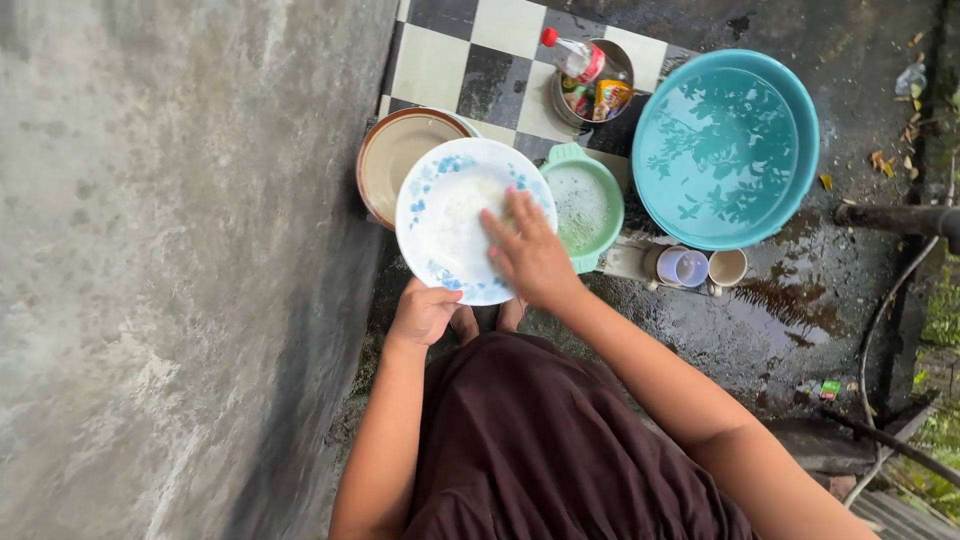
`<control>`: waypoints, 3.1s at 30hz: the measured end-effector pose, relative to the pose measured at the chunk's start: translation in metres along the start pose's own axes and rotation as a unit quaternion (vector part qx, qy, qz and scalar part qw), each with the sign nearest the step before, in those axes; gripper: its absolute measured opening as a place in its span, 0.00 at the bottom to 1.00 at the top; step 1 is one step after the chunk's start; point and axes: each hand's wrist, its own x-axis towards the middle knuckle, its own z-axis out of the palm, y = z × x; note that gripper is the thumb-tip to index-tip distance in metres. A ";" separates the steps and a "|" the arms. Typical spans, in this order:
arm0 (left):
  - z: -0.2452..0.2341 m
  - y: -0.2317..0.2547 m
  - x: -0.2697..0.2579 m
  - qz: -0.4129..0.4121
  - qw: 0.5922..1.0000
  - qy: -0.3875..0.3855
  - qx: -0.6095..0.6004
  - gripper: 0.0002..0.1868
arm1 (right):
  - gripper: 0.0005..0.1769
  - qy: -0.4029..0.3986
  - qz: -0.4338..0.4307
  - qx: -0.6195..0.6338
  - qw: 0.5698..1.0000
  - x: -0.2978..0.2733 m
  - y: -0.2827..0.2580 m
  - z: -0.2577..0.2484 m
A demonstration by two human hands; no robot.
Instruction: Scrubbing and cleaning various plates, bowls, and mugs using a sponge and soapy water in an outdoor setting.
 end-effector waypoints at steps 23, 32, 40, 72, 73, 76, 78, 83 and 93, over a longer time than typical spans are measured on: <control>0.066 -0.004 0.029 -0.060 0.992 -0.093 0.063 0.39 | 0.29 -0.005 -0.018 0.112 0.994 -0.053 0.006 -0.067; 0.080 -0.013 0.021 -0.100 0.987 -0.085 0.087 0.35 | 0.32 0.144 0.052 -0.066 0.986 -0.017 0.068 -0.069; 0.069 -0.032 0.027 -0.137 0.982 -0.098 0.084 0.35 | 0.33 0.192 0.027 0.045 0.980 0.017 0.026 -0.066; 0.104 -0.029 0.022 -0.141 0.980 -0.122 0.072 0.36 | 0.34 0.195 0.087 -0.031 0.976 0.012 0.060 -0.075; 0.099 -0.030 0.023 -0.141 0.980 -0.121 0.073 0.36 | 0.34 0.196 0.087 -0.029 0.976 0.015 0.053 -0.071; 0.089 -0.037 0.029 -0.153 0.978 -0.119 0.074 0.34 | 0.34 0.196 0.061 0.010 0.979 0.013 0.034 -0.066; 0.087 -0.036 0.030 -0.154 0.978 -0.115 0.080 0.35 | 0.35 0.162 0.017 0.085 0.983 0.007 0.018 -0.067; 0.078 -0.028 0.032 -0.125 0.984 -0.092 0.086 0.38 | 0.35 0.050 -0.035 0.182 0.981 -0.030 0.001 -0.056; 0.092 0.002 0.019 -0.092 0.988 -0.077 0.100 0.36 | 0.35 0.042 0.016 -0.039 0.998 -0.064 0.096 -0.080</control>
